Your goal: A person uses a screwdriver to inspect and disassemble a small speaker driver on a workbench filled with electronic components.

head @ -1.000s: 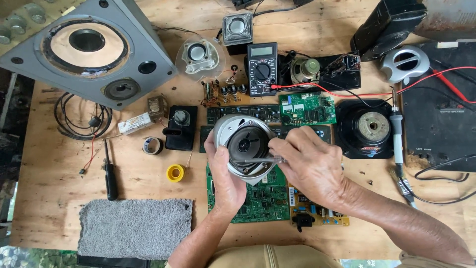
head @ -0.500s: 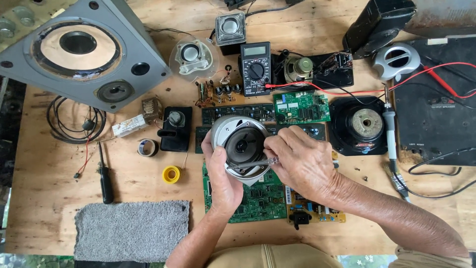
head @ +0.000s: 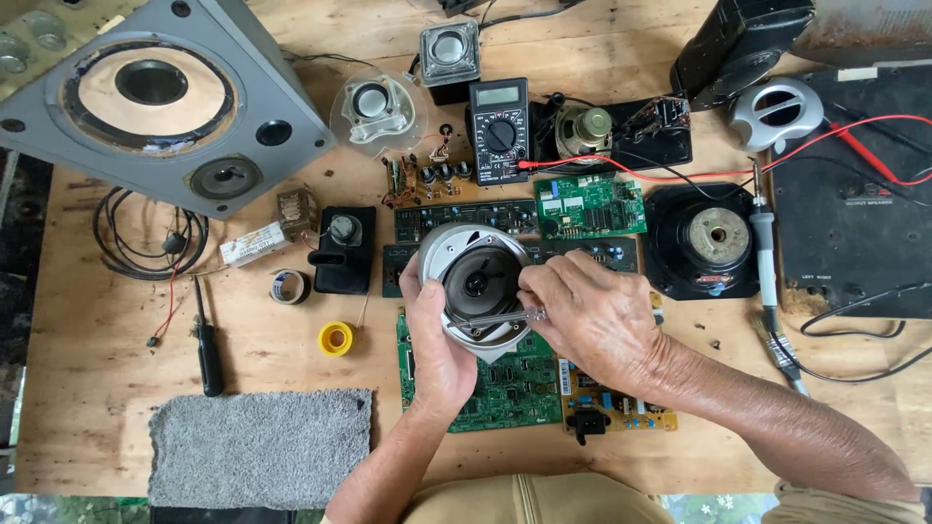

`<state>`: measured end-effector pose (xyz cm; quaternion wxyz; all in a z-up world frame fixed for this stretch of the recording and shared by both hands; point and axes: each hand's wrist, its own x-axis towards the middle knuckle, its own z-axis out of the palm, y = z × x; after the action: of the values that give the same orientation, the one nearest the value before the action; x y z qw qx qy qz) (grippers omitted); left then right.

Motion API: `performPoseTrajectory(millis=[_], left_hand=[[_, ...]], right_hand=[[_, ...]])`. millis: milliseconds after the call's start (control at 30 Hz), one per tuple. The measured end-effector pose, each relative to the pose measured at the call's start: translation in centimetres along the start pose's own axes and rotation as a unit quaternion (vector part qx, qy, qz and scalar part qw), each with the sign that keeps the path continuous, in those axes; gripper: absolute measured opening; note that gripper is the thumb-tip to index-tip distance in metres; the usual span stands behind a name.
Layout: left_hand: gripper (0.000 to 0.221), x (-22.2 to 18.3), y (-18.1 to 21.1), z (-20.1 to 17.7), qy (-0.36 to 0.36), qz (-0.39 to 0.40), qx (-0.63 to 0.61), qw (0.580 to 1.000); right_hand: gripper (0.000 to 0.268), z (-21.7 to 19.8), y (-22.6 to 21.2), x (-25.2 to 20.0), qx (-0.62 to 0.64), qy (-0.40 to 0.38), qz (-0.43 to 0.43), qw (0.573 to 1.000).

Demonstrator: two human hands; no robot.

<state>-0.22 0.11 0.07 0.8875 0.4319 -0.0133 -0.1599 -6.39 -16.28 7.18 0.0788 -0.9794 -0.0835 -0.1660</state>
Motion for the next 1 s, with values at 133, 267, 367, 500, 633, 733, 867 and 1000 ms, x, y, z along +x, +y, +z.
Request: performPoseTrajectory(millis=[133, 267, 367, 500, 633, 733, 867, 1000], left_hand=[[0.049, 0.1, -0.2, -0.1, 0.002, -0.01, 0.006, 1.0], [0.052, 0.0, 0.0, 0.6, 0.022, -0.026, -0.008, 0.999], [0.053, -0.2, 0.2, 1.0, 0.032, -0.035, -0.014, 0.999], [0.057, 0.0, 0.1, 1.0, 0.047, -0.049, -0.006, 0.998], [0.057, -0.3, 0.5, 2.0, 0.046, -0.038, 0.01, 0.998], [0.062, -0.4, 0.8, 2.3, 0.058, -0.062, -0.005, 0.996], [0.062, -0.4, 0.9, 2.6, 0.053, -0.055, -0.008, 0.997], [0.068, -0.3, 1.1, 2.7, 0.056, -0.055, 0.006, 0.997]], right_hand=[[0.02, 0.7, 0.3, -0.3, 0.025, 0.01, 0.004, 1.0], [0.019, 0.7, 0.8, -0.7, 0.06, 0.008, -0.01, 0.998], [0.016, -0.8, 0.6, -0.2, 0.061, 0.006, -0.022, 0.998], [0.023, -0.1, 0.9, -1.5, -0.013, -0.001, -0.062, 0.998], [0.026, 0.0, 0.6, -1.2, -0.037, 0.011, -0.062, 0.997], [0.025, 0.8, 0.8, -1.7, -0.015, 0.001, -0.058, 0.998], [0.03, 0.6, 0.6, -2.0, -0.052, 0.014, -0.055, 0.997], [0.028, -0.4, 0.0, -2.0, -0.123, 0.029, -0.073, 0.989]])
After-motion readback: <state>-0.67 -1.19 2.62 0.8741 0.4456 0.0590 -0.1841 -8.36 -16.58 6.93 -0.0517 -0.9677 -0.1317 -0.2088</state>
